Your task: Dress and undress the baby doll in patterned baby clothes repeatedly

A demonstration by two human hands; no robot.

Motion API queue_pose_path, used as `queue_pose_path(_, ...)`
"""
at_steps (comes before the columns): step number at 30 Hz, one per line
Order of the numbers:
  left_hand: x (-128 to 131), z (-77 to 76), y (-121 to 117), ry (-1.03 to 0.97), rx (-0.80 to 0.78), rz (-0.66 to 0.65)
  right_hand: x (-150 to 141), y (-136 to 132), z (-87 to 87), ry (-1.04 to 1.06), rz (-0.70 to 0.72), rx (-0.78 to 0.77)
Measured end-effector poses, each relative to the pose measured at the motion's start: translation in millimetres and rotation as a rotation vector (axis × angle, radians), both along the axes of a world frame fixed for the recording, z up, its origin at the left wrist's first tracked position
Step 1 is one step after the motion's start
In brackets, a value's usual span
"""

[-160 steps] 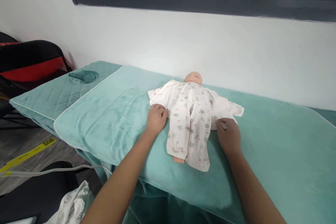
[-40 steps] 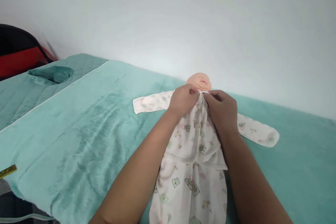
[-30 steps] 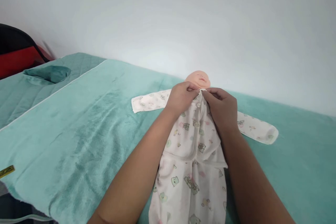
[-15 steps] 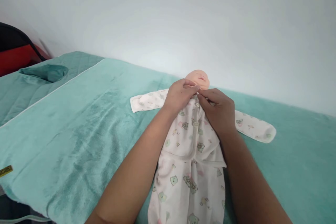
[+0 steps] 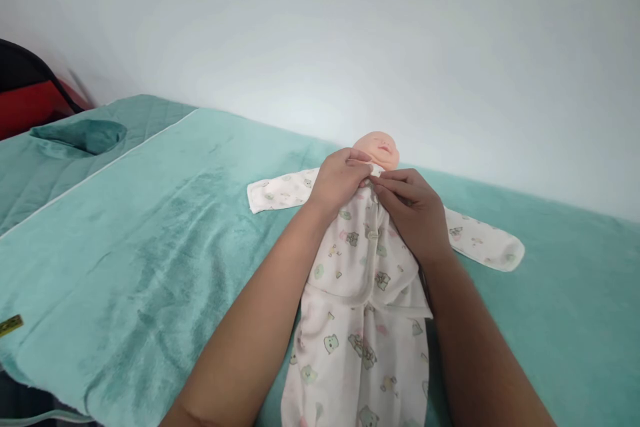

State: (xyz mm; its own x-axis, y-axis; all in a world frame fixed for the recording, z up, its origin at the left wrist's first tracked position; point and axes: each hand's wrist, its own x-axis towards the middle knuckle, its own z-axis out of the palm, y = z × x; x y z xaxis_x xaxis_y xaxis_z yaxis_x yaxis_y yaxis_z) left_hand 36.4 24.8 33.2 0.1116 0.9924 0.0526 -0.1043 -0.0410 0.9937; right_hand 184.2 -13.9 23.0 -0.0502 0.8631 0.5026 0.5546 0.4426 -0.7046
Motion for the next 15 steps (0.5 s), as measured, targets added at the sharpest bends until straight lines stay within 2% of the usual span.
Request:
queue_pose_path(8, 0.2, 0.2, 0.3, 0.048, 0.004, 0.015, 0.3, -1.2, 1.6, -0.011, 0.025, -0.014)
queue_pose_path(15, 0.8, -3.6, 1.5, -0.100, 0.008, 0.003, 0.3, -0.1, -0.9, 0.204, -0.019, -0.099)
